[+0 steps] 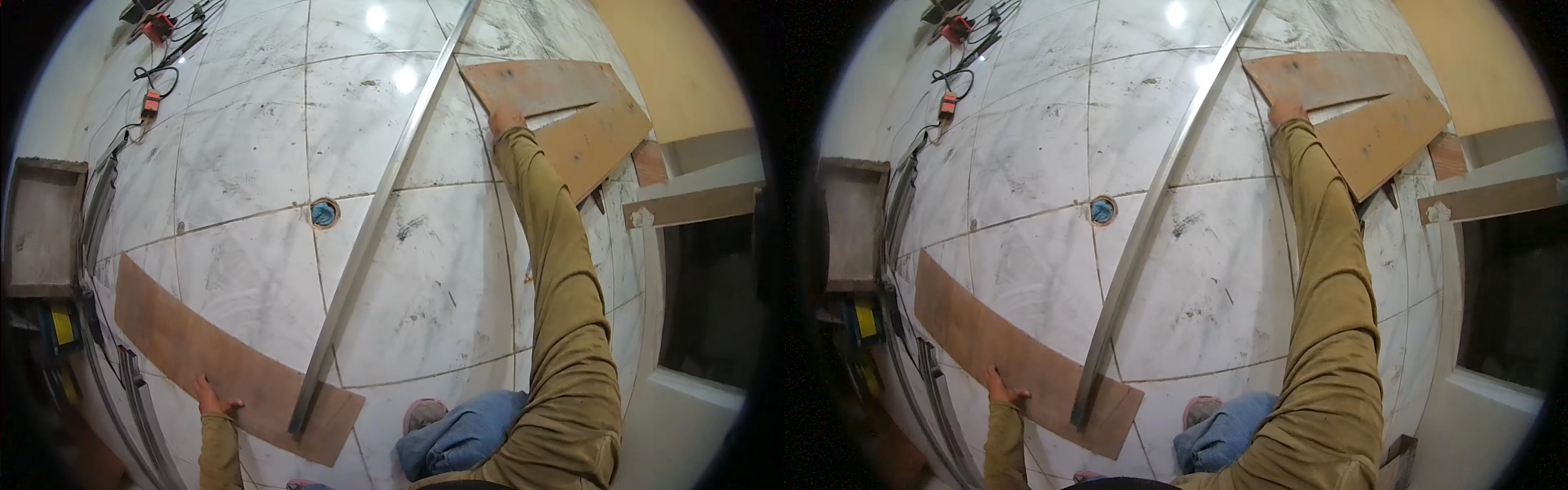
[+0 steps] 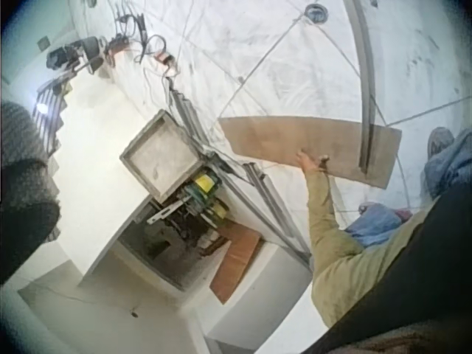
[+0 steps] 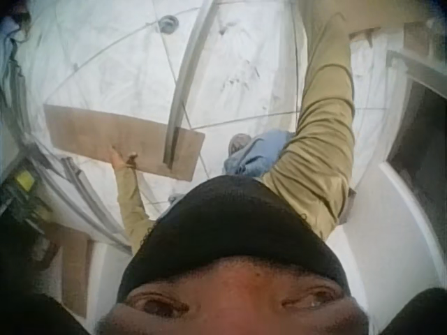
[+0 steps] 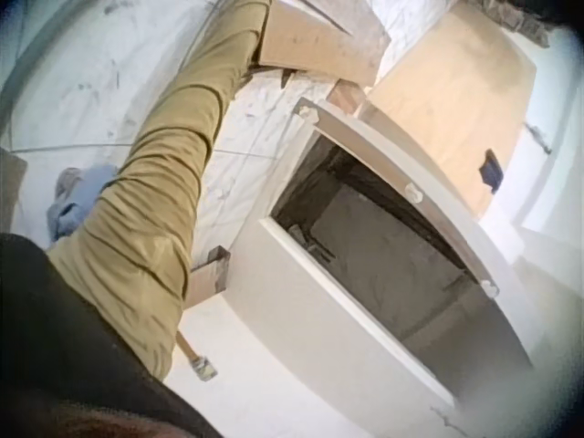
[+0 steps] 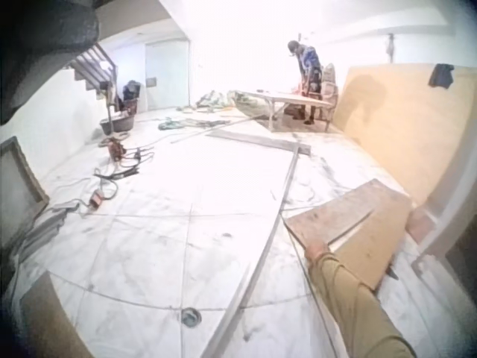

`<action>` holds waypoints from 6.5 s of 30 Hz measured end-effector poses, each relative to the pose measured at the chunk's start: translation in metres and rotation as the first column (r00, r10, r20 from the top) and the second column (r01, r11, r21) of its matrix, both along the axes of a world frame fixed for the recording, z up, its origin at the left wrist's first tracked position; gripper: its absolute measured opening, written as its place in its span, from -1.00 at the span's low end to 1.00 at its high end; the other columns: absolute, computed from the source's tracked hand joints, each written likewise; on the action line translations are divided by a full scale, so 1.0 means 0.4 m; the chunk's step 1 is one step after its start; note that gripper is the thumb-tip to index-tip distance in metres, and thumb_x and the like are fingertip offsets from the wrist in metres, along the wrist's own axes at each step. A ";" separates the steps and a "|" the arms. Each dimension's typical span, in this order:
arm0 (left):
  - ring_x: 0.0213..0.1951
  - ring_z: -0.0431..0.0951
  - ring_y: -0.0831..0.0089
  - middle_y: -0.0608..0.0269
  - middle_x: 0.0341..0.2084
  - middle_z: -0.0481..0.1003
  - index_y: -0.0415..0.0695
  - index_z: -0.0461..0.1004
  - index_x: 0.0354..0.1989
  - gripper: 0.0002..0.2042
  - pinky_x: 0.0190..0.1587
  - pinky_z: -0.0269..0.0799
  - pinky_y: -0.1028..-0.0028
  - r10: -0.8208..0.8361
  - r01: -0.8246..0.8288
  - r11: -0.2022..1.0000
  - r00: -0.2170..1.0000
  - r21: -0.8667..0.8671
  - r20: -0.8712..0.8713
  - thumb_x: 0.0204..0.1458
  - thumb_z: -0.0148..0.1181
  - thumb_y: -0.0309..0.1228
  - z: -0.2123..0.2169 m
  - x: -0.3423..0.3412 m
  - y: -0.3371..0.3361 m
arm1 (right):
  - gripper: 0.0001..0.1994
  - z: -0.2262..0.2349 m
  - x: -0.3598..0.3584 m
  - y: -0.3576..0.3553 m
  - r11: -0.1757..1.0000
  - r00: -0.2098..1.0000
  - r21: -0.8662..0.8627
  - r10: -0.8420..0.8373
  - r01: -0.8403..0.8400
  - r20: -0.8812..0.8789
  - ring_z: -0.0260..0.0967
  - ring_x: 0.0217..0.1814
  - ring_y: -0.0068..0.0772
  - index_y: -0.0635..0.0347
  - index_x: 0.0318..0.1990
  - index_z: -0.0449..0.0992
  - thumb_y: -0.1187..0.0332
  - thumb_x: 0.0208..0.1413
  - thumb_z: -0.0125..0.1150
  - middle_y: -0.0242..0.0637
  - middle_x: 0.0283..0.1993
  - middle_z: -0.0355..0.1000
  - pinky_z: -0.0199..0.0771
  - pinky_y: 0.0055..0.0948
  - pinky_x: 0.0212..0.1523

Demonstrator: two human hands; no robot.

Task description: The person positions and aligns metal tracks and wooden boards on the floor to assemble a frame.

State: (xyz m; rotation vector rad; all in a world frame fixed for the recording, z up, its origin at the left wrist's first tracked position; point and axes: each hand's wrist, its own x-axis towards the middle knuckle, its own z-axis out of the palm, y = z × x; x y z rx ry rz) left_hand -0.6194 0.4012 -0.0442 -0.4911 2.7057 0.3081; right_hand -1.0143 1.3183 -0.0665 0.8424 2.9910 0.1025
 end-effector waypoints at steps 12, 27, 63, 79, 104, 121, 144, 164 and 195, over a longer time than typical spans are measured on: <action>0.21 0.29 -0.03 -0.11 0.11 0.29 -0.29 0.14 0.24 0.12 0.22 0.30 0.18 -0.042 0.039 0.999 0.993 0.032 0.107 -0.66 0.69 -0.36 0.069 0.038 0.015 | -0.65 -0.047 -0.034 -0.016 0.397 0.641 -0.913 -0.725 0.091 -0.252 0.42 -0.34 -0.20 0.40 -0.03 0.43 0.33 0.09 0.15 -0.06 -0.25 0.44 0.54 -0.21 -0.40; 0.00 0.41 -0.01 0.02 -0.01 0.40 -0.20 0.24 0.21 -0.38 0.02 0.37 0.09 -0.439 0.483 0.869 0.854 0.112 -0.280 -0.04 0.31 -0.30 0.055 -0.437 1.055 | -0.53 0.029 -0.158 -0.054 0.619 0.793 -0.744 -0.572 0.252 -0.208 0.47 0.07 0.08 0.36 -0.14 0.59 0.07 -0.01 0.14 0.16 -0.03 0.51 0.45 -0.19 0.08; -0.14 0.43 0.05 0.07 -0.20 0.41 -0.18 0.30 0.11 -0.47 -0.07 0.31 0.13 -0.479 0.529 0.848 0.800 0.047 -0.363 -0.08 0.30 -0.42 0.058 -0.441 1.057 | -0.66 0.028 -0.185 -0.029 -0.191 0.227 -0.972 -0.961 -0.136 0.157 0.32 -0.43 -0.24 0.30 -0.24 0.42 0.25 -0.07 0.32 -0.16 -0.39 0.34 0.41 -0.23 -0.49; -0.12 0.43 0.16 0.14 -0.17 0.41 -0.15 0.29 0.13 -0.47 -0.05 0.29 0.15 -0.475 0.509 0.861 0.806 0.003 -0.354 -0.05 0.27 -0.31 0.057 -0.420 1.026 | -0.52 -0.115 -0.040 0.152 -0.033 0.272 -0.978 -0.962 -0.204 -0.025 0.47 -0.04 0.00 0.39 -0.04 0.51 0.10 0.21 -0.12 0.04 -0.06 0.50 0.49 -0.09 -0.03; 0.12 0.39 0.18 0.12 0.14 0.39 0.02 0.10 0.41 -0.10 0.16 0.26 -0.02 -0.138 -0.282 -0.086 0.953 0.956 0.269 0.07 -0.27 0.47 0.300 -0.324 1.049 | -0.54 0.428 1.063 -0.506 0.578 0.773 -0.628 0.006 -0.521 -0.635 0.28 -0.34 -0.46 0.42 -0.35 0.50 0.15 0.42 -0.11 -0.33 -0.39 0.43 0.33 -0.41 -0.26; -0.01 0.54 -0.03 -0.23 -0.05 0.51 -0.34 0.40 0.05 -0.35 0.02 0.43 0.12 0.875 -0.557 0.383 0.474 0.737 -0.097 0.11 0.07 0.10 0.285 0.103 0.113 | -0.52 0.603 1.100 -1.453 0.196 0.652 -0.840 0.724 -0.505 -0.223 0.24 -0.43 -0.43 0.45 -0.32 0.49 0.08 0.35 -0.04 -0.16 -0.51 0.40 0.36 -0.33 -0.31; -0.23 0.61 0.12 -0.12 -0.28 0.60 -0.50 0.51 -0.19 -0.41 -0.17 0.48 0.18 0.847 -0.417 0.409 0.504 0.812 -0.168 0.22 0.04 -0.01 -0.076 0.530 -0.177 | -0.49 0.411 0.983 -1.477 0.498 0.665 -0.862 0.676 -0.095 0.317 0.21 -0.04 -0.46 0.25 0.09 0.37 -0.06 0.31 -0.04 -0.16 -0.05 0.35 0.19 -0.40 -0.05; -0.14 0.59 0.26 0.12 -0.12 0.55 -0.27 0.46 0.05 -0.49 -0.13 0.54 0.29 0.785 -0.385 -0.084 0.542 0.919 0.299 -0.01 0.40 -0.21 0.027 0.537 -0.235 | -0.70 0.174 1.029 -1.539 -0.106 -0.186 -0.438 0.972 -0.893 0.145 0.47 -0.06 -0.02 0.10 -0.19 0.51 0.47 -0.19 0.25 -0.15 -0.18 0.50 0.47 -0.05 -0.11; -0.27 0.66 0.16 -0.07 -0.36 0.63 -0.37 0.62 -0.26 -0.65 -0.15 0.50 0.31 0.724 -0.582 0.688 0.592 0.434 -0.354 -0.18 0.37 -0.34 0.381 0.526 -0.434 | -0.82 0.563 1.078 -1.467 -0.151 -0.139 -0.308 0.988 -0.939 -0.062 0.48 -0.23 -0.04 0.18 -0.32 0.49 0.53 -0.15 0.26 -0.20 -0.37 0.49 0.49 -0.09 -0.27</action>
